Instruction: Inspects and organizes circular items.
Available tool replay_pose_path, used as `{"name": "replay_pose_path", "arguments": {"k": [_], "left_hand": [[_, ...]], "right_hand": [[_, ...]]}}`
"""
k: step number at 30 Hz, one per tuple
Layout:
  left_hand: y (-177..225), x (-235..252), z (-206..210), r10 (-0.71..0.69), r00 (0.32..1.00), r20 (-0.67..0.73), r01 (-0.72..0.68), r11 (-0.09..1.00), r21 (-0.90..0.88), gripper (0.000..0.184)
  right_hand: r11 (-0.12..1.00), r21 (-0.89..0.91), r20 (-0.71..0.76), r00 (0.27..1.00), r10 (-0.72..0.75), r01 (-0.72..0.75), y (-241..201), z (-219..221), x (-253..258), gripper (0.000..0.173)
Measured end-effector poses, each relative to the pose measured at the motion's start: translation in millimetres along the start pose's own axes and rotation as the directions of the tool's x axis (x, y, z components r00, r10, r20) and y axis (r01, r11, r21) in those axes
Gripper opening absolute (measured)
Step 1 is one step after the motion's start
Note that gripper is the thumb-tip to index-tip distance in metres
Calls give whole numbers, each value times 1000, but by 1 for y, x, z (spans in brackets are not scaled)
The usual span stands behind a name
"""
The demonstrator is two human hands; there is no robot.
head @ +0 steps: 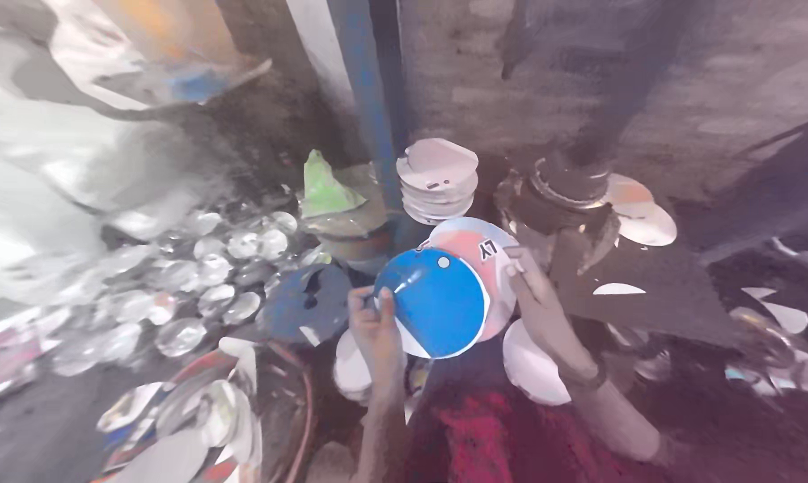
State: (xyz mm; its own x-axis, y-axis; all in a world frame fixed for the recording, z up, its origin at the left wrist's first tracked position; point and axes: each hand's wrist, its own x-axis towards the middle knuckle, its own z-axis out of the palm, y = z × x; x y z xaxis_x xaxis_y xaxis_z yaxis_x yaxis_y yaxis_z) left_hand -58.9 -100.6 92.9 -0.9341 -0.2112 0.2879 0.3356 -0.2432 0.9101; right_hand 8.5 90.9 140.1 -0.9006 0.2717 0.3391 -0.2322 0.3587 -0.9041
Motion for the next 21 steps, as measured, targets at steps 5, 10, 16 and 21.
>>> {"name": "replay_pose_path", "arguments": {"k": [5,10,16,21], "left_hand": [[-1,-12,16,35,999,31,-34,999,-33,13],[1,-31,32,69,965,251,-54,996,-68,54],[0,-57,50,2,952,306,63,977,-202,27],[0,-76,62,-74,963,260,114,983,-142,22]], "right_hand": [[995,27,161,983,93,-99,-18,3,-24,70],[997,81,-128,991,26,-15,-9,0,-35,73],[972,100,-325,931,-169,211,16,-15,-43,32],[987,56,-294,947,-128,151,26,-30,-52,42]]}}
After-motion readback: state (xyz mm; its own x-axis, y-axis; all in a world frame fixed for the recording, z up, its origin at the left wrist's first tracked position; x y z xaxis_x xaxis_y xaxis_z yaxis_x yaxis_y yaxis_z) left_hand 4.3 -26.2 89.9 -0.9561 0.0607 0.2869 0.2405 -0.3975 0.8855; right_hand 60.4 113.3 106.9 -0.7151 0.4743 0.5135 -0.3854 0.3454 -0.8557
